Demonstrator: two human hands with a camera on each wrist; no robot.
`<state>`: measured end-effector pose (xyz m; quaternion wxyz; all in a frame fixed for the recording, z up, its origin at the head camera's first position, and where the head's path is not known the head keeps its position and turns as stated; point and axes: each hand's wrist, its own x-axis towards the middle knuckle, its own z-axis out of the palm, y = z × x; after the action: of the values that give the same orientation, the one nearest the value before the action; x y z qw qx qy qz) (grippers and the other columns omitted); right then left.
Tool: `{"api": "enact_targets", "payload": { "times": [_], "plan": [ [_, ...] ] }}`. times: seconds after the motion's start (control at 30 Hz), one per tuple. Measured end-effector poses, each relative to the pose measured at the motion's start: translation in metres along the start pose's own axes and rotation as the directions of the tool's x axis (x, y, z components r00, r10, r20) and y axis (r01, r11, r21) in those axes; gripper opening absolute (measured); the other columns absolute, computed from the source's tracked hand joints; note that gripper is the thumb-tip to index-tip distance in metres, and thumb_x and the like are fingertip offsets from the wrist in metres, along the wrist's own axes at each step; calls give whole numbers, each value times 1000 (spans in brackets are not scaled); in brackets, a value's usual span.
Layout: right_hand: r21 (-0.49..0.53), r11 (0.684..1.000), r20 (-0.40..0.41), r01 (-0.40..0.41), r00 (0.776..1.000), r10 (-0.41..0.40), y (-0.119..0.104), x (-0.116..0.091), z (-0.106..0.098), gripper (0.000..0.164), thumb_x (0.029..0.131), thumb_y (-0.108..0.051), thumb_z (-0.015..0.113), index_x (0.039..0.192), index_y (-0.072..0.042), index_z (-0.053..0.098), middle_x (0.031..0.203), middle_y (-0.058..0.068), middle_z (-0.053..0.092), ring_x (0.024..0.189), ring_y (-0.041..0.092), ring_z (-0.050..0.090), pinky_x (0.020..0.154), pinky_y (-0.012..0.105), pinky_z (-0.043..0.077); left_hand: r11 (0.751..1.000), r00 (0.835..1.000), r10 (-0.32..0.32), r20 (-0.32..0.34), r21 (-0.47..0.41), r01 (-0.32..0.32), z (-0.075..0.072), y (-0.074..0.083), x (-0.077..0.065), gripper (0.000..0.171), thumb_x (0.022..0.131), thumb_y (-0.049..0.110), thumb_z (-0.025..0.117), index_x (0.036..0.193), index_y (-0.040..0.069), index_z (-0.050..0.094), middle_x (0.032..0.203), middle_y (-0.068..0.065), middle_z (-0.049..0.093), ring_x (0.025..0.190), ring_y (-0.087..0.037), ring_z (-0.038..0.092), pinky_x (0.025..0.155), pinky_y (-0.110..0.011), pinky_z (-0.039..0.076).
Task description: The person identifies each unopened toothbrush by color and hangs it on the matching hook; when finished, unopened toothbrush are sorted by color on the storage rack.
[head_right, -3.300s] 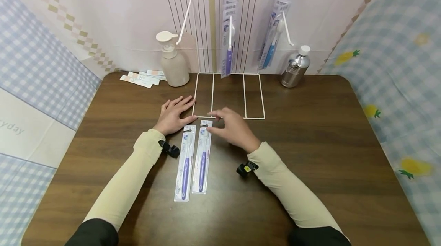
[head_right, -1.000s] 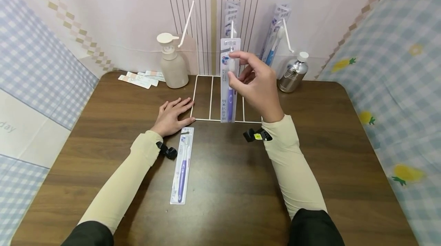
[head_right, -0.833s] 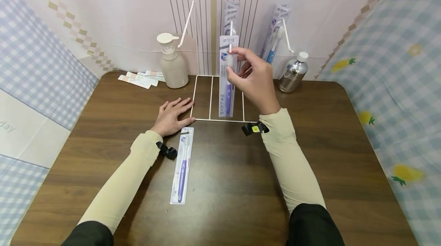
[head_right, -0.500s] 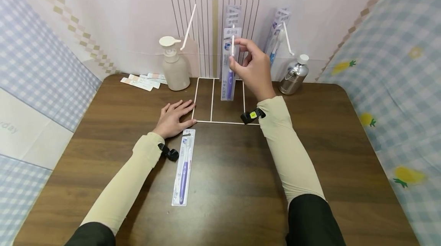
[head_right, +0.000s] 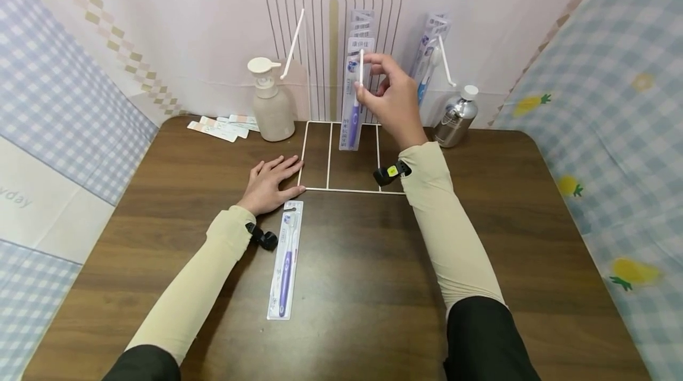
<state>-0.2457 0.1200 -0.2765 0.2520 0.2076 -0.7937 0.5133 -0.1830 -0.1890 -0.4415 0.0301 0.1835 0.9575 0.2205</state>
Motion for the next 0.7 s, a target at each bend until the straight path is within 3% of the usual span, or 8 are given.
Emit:
{"api": "enact_targets", "payload": {
  "times": [0.17, 0.27, 0.33, 0.47, 0.57, 0.7],
  "plan": [
    [-37, 999, -70, 21, 997, -23, -6, -12, 0, 47, 87, -11, 83, 131, -4, 68, 125, 1, 59, 88, 9, 50, 75, 24, 47, 1000, 1000, 7, -13, -8, -7, 1, 0, -1, 72, 101, 54, 66, 164, 26, 44, 171, 5, 34, 159, -27, 23, 125, -59, 3],
    [13, 1000, -86, -13, 996, 15, -15, -29, 3, 46, 86, -8, 84, 129, -2, 68, 121, 0, 54, 90, 9, 49, 76, 27, 46, 1000, 1000, 16, -20, -6, -16, 1, 0, 0, 73, 101, 54, 66, 163, 25, 44, 171, 4, 34, 159, -28, 23, 125, -59, 4],
    [38, 999, -44, -37, 998, 38, -20, -45, 10, 44, 86, -6, 84, 127, -1, 68, 120, 3, 55, 88, 13, 50, 75, 29, 46, 1000, 1000, 20, -21, 2, -20, 1, 0, 1, 73, 101, 55, 66, 164, 25, 44, 171, 4, 34, 159, -28, 24, 125, -59, 4],
    [45, 997, 143, -61, 988, 54, -25, -86, 35, 42, 86, -5, 85, 124, -2, 69, 118, 12, 61, 86, 20, 54, 75, 34, 49, 1000, 1000, 18, -17, 9, -18, 1, 0, 2, 73, 101, 57, 65, 164, 26, 44, 171, 5, 33, 159, -28, 23, 125, -59, 3],
    [24, 997, 322, -67, 945, 56, -23, -119, 62, 42, 87, -9, 86, 125, -2, 70, 117, 14, 65, 93, 25, 58, 82, 41, 52, 1000, 1000, 9, -12, 21, -9, 2, -2, 2, 73, 101, 58, 64, 164, 28, 43, 171, 6, 32, 159, -27, 22, 125, -59, 3],
    [-52, 995, 514, -81, 852, 96, -15, -159, 93, 47, 89, -19, 87, 129, -2, 70, 119, 16, 68, 104, 31, 61, 92, 48, 52, 999, 1000, 5, -3, 35, -5, 3, -3, 3, 73, 102, 58, 62, 165, 28, 41, 172, 6, 31, 160, -27, 22, 125, -59, 3]
  ]
}}
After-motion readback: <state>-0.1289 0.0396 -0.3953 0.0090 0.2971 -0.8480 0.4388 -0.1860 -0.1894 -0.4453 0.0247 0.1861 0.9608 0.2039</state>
